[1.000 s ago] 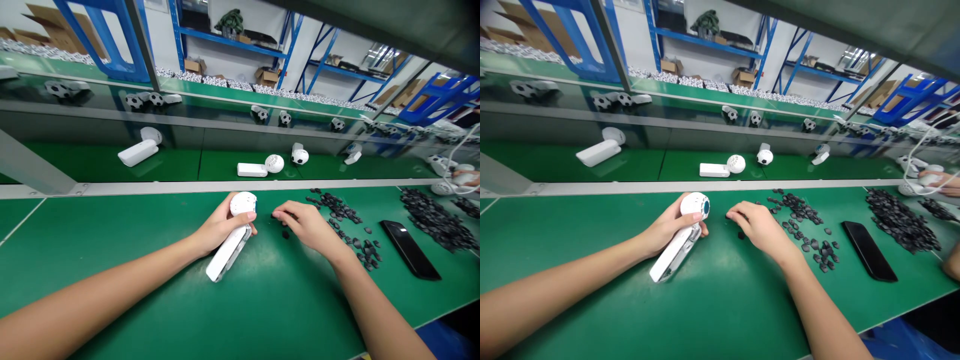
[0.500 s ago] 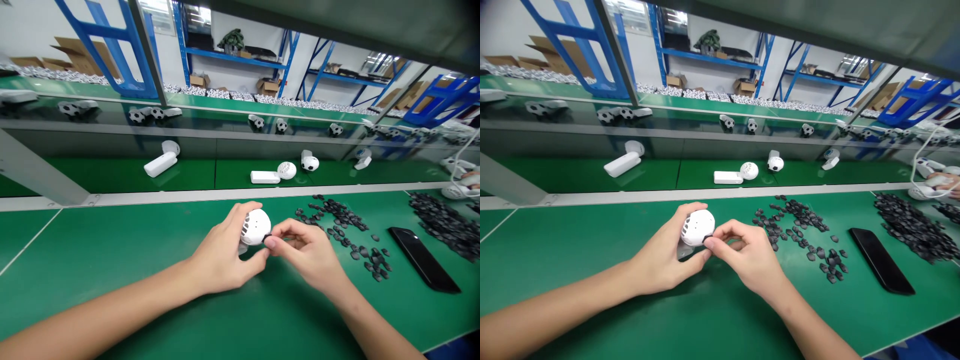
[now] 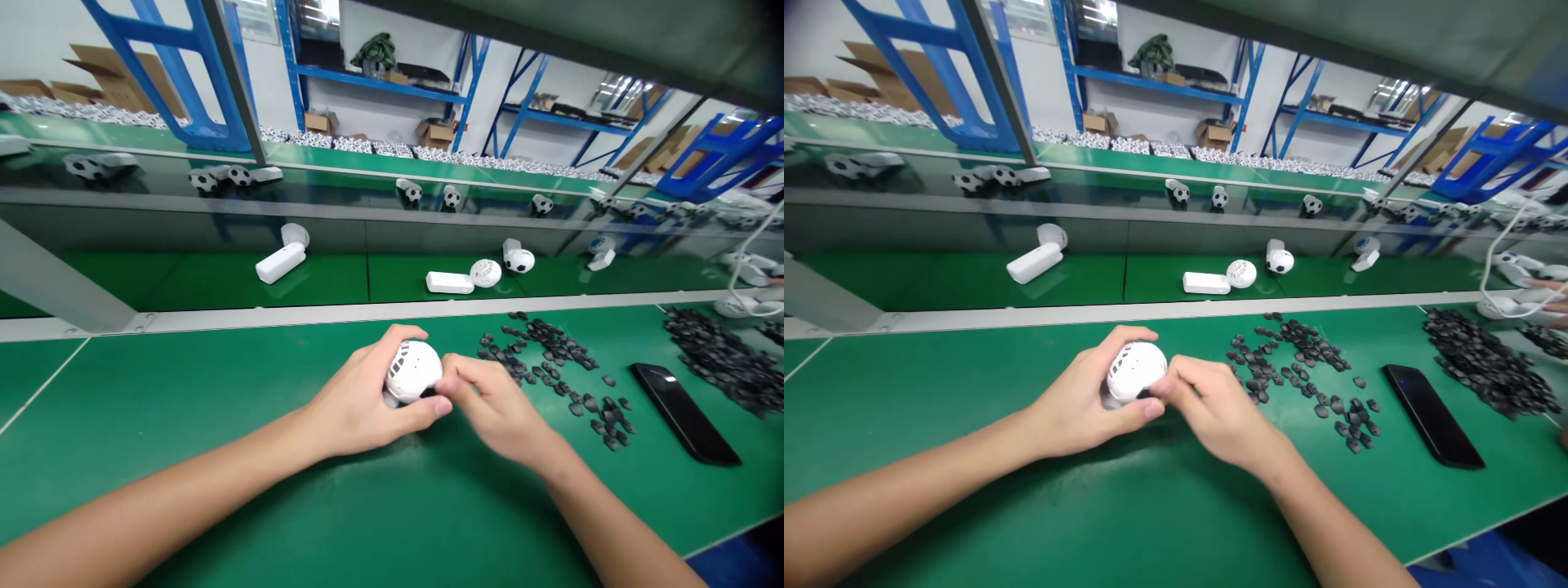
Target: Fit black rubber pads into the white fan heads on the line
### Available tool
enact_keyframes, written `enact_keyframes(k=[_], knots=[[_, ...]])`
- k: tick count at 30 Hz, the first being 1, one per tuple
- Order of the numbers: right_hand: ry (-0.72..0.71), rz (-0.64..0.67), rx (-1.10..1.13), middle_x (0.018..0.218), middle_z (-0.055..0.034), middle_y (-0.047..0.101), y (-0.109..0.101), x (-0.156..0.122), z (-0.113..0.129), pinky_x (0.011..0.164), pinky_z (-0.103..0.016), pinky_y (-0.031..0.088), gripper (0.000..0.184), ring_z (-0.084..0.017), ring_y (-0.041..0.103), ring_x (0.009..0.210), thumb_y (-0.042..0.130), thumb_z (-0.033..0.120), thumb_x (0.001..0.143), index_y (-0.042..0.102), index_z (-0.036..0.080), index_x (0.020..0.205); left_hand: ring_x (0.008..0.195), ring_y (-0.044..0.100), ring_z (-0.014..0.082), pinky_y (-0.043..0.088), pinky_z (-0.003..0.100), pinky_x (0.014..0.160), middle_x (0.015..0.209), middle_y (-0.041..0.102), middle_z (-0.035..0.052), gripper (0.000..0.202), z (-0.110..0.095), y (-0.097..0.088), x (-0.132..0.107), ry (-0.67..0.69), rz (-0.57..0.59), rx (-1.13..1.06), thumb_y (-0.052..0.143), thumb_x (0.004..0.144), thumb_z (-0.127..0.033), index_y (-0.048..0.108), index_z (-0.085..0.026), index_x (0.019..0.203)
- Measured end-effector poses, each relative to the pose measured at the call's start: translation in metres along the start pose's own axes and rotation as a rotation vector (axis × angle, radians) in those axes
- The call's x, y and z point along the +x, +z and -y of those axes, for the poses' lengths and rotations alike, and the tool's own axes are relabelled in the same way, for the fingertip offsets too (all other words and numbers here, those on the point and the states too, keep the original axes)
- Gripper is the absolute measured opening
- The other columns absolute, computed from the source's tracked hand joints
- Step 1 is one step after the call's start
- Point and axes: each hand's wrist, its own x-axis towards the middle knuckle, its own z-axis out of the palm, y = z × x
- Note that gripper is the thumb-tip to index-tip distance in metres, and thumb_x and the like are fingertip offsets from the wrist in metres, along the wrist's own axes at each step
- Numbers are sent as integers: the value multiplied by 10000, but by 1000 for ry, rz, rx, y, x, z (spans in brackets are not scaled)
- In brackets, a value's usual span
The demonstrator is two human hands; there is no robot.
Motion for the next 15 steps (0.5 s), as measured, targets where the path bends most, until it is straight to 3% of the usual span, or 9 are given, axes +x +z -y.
enact_keyframes(k=[3, 6, 9, 11, 13, 15], knots=[[93, 86, -98, 854, -17, 733, -30, 0, -8, 724, -291, 487, 431, -174, 662, 783, 382, 440, 1110, 697, 236, 897, 643, 615, 164, 426, 256, 556, 821, 701, -13, 499, -3, -5, 1, -26, 42, -5, 715, 893, -585, 580, -245, 1231], [212, 145, -307, 900, -8, 758, -55, -2, -19, 690, -294, 478, 274, -186, 677, 785, 526, 415, 1056, 722, 261, 945, 611, 591, 155, 407, 250, 529, 800, 693, -5, 448, -3, -8, 0, -17, 22, 12, 698, 911, -561, 597, -225, 1189], [280, 257, -356, 850, -1, 752, -63, -4, -29, 595, -280, 450, 150, -185, 671, 717, 636, 386, 984, 723, 264, 973, 637, 616, 166, 447, 261, 562, 833, 709, 13, 429, 1, -11, -1, -6, -24, -36, 684, 934, -531, 581, -220, 1212], [281, 282, -366, 833, -3, 749, -61, -5, -35, 574, -276, 438, 125, -188, 672, 708, 669, 365, 955, 720, 260, 999, 753, 680, 198, 513, 287, 645, 974, 734, 49, 470, 4, -12, -3, 46, -78, -112, 704, 935, -496, 530, -233, 1283], [267, 282, -393, 842, -7, 753, -56, -4, -40, 585, -276, 438, 113, -192, 675, 725, 676, 339, 944, 725, 259, 1007, 1021, 709, 261, 563, 359, 851, 1232, 705, 102, 573, 8, -9, -2, 163, -140, -127, 769, 903, -436, 476, -260, 1362], [262, 284, -412, 828, -7, 749, -52, -3, -44, 597, -279, 437, 94, -191, 672, 721, 676, 320, 941, 730, 255, 982, 1312, 600, 325, 478, 460, 1092, 1459, 597, 132, 673, 15, -5, 0, 303, -165, -49, 816, 872, -369, 448, -286, 1428]])
